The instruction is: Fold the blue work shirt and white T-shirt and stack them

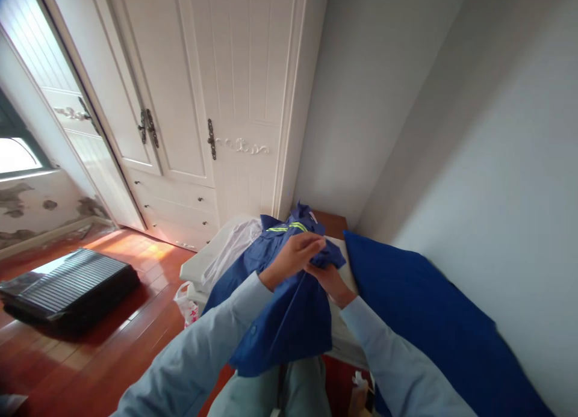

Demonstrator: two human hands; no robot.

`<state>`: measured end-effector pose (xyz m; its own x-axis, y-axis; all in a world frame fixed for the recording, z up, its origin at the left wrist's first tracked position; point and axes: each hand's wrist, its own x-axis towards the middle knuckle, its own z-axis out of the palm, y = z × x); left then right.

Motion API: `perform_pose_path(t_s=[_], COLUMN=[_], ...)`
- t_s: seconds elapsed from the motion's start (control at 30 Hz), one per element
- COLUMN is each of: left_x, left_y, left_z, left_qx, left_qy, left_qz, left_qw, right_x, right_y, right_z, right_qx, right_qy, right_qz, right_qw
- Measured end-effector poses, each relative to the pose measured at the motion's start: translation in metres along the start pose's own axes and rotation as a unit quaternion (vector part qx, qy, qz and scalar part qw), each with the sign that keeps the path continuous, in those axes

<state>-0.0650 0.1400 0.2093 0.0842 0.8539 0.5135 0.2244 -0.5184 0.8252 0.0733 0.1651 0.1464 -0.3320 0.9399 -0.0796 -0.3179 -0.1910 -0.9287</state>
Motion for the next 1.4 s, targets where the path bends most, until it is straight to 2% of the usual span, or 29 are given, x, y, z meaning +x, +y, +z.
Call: perform_pose_path(t_s=[0.07, 0.13, 0.2, 0.27, 0.33, 0.4, 0.53, 0.6, 0.7, 0.8, 0.9, 1.0, 1.07, 1.13, 1.2, 1.27, 1.33, 1.4], left_x=[-0.014, -0.028, -0.042, -0.056, -0.067, -0.074, -0.073, -0.069, -0.062, -0.055, -0.046, -0.033, -0.024, -0.015, -0.005, 0.007, 0.021, 0.033], left_y=[-0.015, -0.037, -0.063, -0.088, -0.108, -0.123, -0.139, -0.144, -0.147, -0.141, -0.122, -0.09, -0.06, -0.026, 0.005, 0.024, 0.024, 0.004], left_z=[-0.029, -0.055, -0.073, -0.081, -0.081, -0.078, -0.067, -0.06, -0.052, -0.053, -0.07, -0.097, -0.117, -0.136, -0.153, -0.167, -0.177, -0.18], left_qx=[-0.015, 0.049, 0.13, 0.175, 0.22, 0.269, 0.321, 0.353, 0.39, 0.388, 0.379, 0.355, 0.274, 0.193, 0.163, 0.177, 0.235, 0.332], left_qy=[0.077, 0.134, 0.158, 0.158, 0.14, 0.125, 0.109, 0.057, -0.013, -0.008, 0.047, 0.171, 0.299, 0.375, 0.435, 0.479, 0.503, 0.487], left_qz=[-0.04, -0.089, -0.141, -0.171, -0.186, -0.183, -0.13, -0.128, -0.165, -0.183, -0.191, -0.175, -0.115, -0.037, 0.04, 0.107, 0.14, 0.102], left_qw=[0.996, 0.986, 0.969, 0.957, 0.947, 0.937, 0.932, 0.925, 0.906, 0.903, 0.904, 0.902, 0.907, 0.906, 0.885, 0.853, 0.82, 0.801], right_x=[-0.012, -0.024, -0.036, -0.048, -0.059, -0.071, -0.097, -0.109, -0.126, -0.138, -0.142, -0.136, -0.128, -0.12, -0.11, -0.097, -0.077, -0.051], right_y=[-0.002, -0.009, -0.019, -0.031, -0.042, -0.053, -0.058, -0.054, -0.046, -0.046, -0.06, -0.084, -0.106, -0.132, -0.159, -0.181, -0.191, -0.183], right_z=[-0.006, -0.011, -0.014, -0.017, -0.023, -0.034, -0.066, -0.081, -0.099, -0.114, -0.129, -0.139, -0.143, -0.142, -0.14, -0.14, -0.146, -0.159], right_qx=[-0.049, -0.079, -0.076, -0.083, -0.111, -0.153, -0.186, -0.188, -0.227, -0.276, -0.296, -0.271, -0.246, -0.228, -0.217, -0.208, -0.206, -0.224], right_qy=[0.048, 0.085, 0.093, 0.086, 0.078, 0.058, 0.024, 0.032, 0.079, 0.118, 0.137, 0.19, 0.227, 0.246, 0.247, 0.24, 0.236, 0.245], right_qz=[0.005, 0.032, 0.052, 0.038, 0.02, 0.03, 0.066, 0.063, 0.041, 0.015, -0.017, -0.044, -0.082, -0.161, -0.268, -0.354, -0.381, -0.327], right_qw=[0.998, 0.993, 0.991, 0.992, 0.991, 0.986, 0.98, 0.98, 0.97, 0.954, 0.945, 0.943, 0.939, 0.928, 0.906, 0.88, 0.87, 0.885])
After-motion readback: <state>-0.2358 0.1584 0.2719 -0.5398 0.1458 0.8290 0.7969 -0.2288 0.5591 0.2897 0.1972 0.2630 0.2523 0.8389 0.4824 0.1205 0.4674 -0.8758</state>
